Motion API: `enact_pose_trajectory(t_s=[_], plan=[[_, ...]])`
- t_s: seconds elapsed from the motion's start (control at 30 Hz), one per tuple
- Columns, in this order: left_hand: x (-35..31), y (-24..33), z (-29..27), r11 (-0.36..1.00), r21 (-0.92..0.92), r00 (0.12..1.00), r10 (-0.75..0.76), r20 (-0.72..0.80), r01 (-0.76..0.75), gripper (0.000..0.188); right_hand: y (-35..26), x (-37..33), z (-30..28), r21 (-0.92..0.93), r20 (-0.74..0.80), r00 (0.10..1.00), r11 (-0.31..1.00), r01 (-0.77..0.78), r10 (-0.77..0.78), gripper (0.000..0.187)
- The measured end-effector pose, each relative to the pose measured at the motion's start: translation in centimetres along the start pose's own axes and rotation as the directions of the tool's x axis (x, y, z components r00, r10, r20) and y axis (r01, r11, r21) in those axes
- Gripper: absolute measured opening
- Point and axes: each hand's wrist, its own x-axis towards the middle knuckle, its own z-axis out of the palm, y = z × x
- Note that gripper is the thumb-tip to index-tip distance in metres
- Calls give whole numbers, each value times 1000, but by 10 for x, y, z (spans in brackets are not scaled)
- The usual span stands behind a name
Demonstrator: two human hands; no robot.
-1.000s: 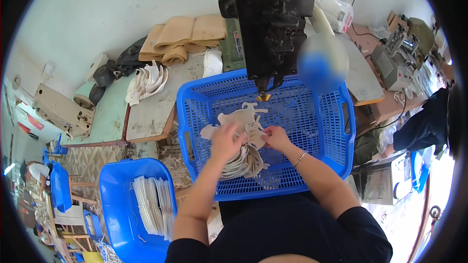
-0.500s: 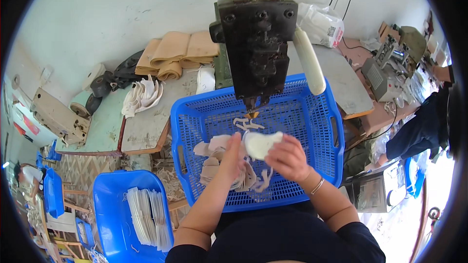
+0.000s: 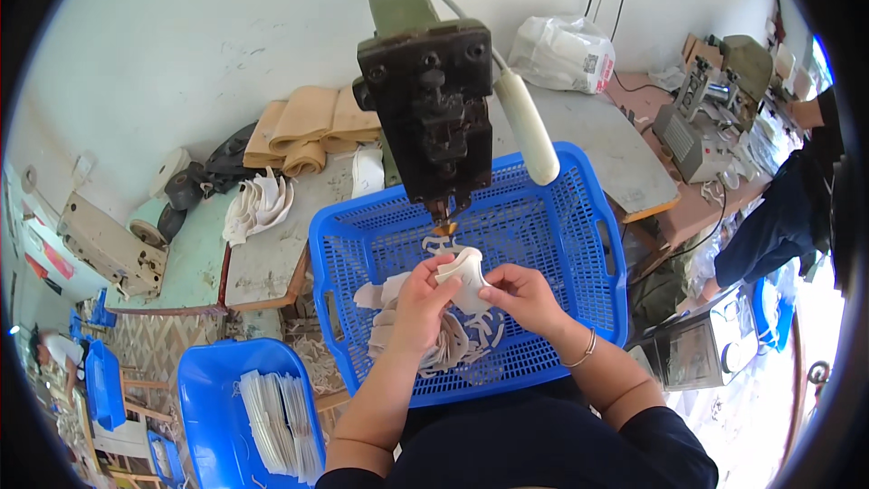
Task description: The person uses a manual press machine to punch holes in small white material pieces. They pick up each piece from a blue basket, position it under the press, operate the lever to punch a hole, and then place the finished piece into a stack on the table.
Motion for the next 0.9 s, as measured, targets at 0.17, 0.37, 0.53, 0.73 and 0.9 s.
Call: enact_pose_trajectory(t_s=[0.17,0.37,0.53,0.73,0.9], plan=[[5,1,6,962,224,978,182,-104,-155,20,-6,7,3,338,-67,983,922,186,-173,12],[19,22,22,840,489,916,359,-178,-234,14,-7,19,9,461,-146,979,865,196,-143,11],[24,22,25,871,406,908,375,-187,-276,13,-3,27,8,530,-149,984,833,160,-94,10],[26,23,21,862,404,897,404,-181,-306,13,-11,28,10,551,-132,989,825,129,-67,11],[26,24,23,854,423,893,409,-190,-301,14,-9,32,9,568,-143,988,812,135,-64,12]])
